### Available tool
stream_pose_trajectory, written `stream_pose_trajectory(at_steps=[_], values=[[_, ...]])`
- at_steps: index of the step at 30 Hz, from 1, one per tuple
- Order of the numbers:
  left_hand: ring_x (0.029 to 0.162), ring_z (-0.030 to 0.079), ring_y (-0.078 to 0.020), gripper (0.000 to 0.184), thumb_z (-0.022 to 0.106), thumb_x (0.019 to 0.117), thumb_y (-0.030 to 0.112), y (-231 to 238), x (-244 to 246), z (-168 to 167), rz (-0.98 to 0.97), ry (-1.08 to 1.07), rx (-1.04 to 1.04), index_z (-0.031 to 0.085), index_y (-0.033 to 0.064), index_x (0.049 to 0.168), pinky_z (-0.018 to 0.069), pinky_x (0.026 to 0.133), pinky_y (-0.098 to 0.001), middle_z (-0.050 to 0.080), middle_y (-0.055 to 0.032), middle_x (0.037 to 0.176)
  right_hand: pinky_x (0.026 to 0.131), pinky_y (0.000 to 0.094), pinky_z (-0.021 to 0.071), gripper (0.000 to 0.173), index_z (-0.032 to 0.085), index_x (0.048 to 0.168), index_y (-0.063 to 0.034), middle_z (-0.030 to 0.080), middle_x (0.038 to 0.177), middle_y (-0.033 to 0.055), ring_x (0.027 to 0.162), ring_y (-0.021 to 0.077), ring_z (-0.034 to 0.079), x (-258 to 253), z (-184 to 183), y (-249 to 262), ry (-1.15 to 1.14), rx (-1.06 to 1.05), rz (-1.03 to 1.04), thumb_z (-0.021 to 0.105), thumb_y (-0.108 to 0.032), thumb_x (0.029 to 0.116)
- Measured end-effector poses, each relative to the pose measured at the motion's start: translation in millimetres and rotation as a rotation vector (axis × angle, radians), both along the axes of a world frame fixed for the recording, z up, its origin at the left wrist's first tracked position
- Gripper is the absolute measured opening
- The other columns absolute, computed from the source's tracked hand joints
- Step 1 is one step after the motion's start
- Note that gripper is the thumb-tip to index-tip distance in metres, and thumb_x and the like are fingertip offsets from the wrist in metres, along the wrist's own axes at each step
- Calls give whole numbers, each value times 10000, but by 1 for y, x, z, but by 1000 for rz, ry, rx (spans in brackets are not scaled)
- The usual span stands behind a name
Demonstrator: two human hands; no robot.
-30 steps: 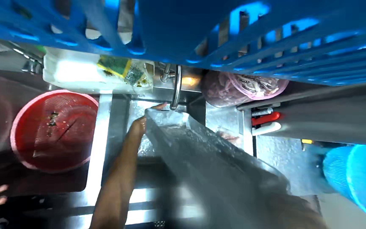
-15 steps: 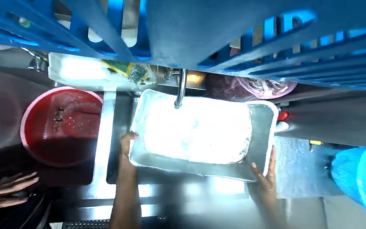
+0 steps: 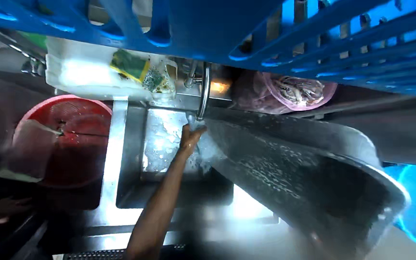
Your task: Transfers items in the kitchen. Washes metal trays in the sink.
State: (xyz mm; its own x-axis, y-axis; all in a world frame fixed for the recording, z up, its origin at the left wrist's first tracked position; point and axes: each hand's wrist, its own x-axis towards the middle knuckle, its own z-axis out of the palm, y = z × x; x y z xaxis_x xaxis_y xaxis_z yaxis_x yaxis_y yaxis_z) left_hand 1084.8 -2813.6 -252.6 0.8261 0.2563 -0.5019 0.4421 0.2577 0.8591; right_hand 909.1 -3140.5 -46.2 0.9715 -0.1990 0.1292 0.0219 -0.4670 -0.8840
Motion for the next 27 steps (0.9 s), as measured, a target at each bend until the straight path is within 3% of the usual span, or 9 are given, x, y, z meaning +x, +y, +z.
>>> stream_pose_trajectory(at_steps=[2, 5, 8, 12, 15, 20, 22, 24, 27], values=[[1049, 678, -250, 541, 796, 883, 413, 5, 1, 15, -38, -59, 152, 630, 96, 1290, 563, 903, -508, 703, -121, 1164, 919, 225, 572, 817, 385, 1479, -111, 670, 1248, -111, 1017, -3, 673, -16, -8, 13, -38, 163, -176, 849, -201, 813], [728, 625, -226, 360, 688, 977, 411, 20, 1, 43, -66, -225, 358, 674, 65, 1076, 541, 652, -449, 663, -122, 875, 857, 252, 611, 253, 600, 1153, -134, 764, 964, -77, 908, 41, 730, -20, -12, 31, 15, 497, -369, 566, 9, 947], [810, 642, -217, 290, 589, 1043, 317, 51, -10, 81, -167, -192, 353, 663, 84, 1198, 542, 717, -447, 686, -127, 1000, 827, 281, 627, 298, 693, 929, -111, 778, 857, -12, 846, 73, 751, -14, -22, 48, 130, 707, -499, 426, 9, 989], [1160, 657, -165, 425, 617, 1032, 293, 104, -40, 109, -222, -171, 150, 569, 179, 1439, 561, 986, -413, 664, -37, 1327, 736, 333, 640, 254, 641, 992, -111, 759, 862, -8, 791, 103, 742, -2, -38, 68, 326, 790, -463, 413, -18, 933], [1134, 667, -162, 542, 622, 988, 105, 136, -67, 135, -129, -203, -46, 493, 188, 1507, 592, 940, -362, 649, -39, 1342, 705, 376, 651, 224, 605, 1076, -61, 756, 896, 48, 790, 158, 751, 13, -52, 83, 456, 821, -418, 403, -58, 979], [949, 714, -93, 415, 598, 994, 166, 163, -97, 170, 49, -113, -19, 572, 145, 1407, 624, 804, -267, 718, -8, 1146, 637, 384, 627, 208, 563, 1134, -29, 723, 906, 103, 764, 200, 728, 50, -83, 104, 702, 893, -348, 393, -102, 1038], [844, 735, -84, 288, 598, 1000, 209, 166, -112, 178, 150, -35, 2, 613, 124, 1275, 640, 729, -265, 749, 7, 997, 649, 415, 632, 218, 545, 1162, -16, 718, 915, 135, 766, 233, 731, 67, -98, 114, 760, 950, -308, 386, -130, 1064], [850, 742, -104, 381, 656, 962, 295, 170, -132, 182, 227, 31, -10, 577, 108, 1286, 649, 736, -291, 749, 2, 982, 619, 408, 619, 229, 559, 1132, -4, 718, 875, 149, 717, 238, 720, 85, -112, 126, 795, 951, -272, 391, -145, 1066], [926, 735, -103, 589, 764, 854, 221, 166, -166, 193, 277, 1, 64, 500, 69, 1357, 647, 793, -295, 735, 18, 1061, 611, 370, 611, 162, 557, 1115, -11, 702, 850, 123, 704, 206, 704, 115, -138, 142, 894, 911, -190, 455, -110, 1038]])
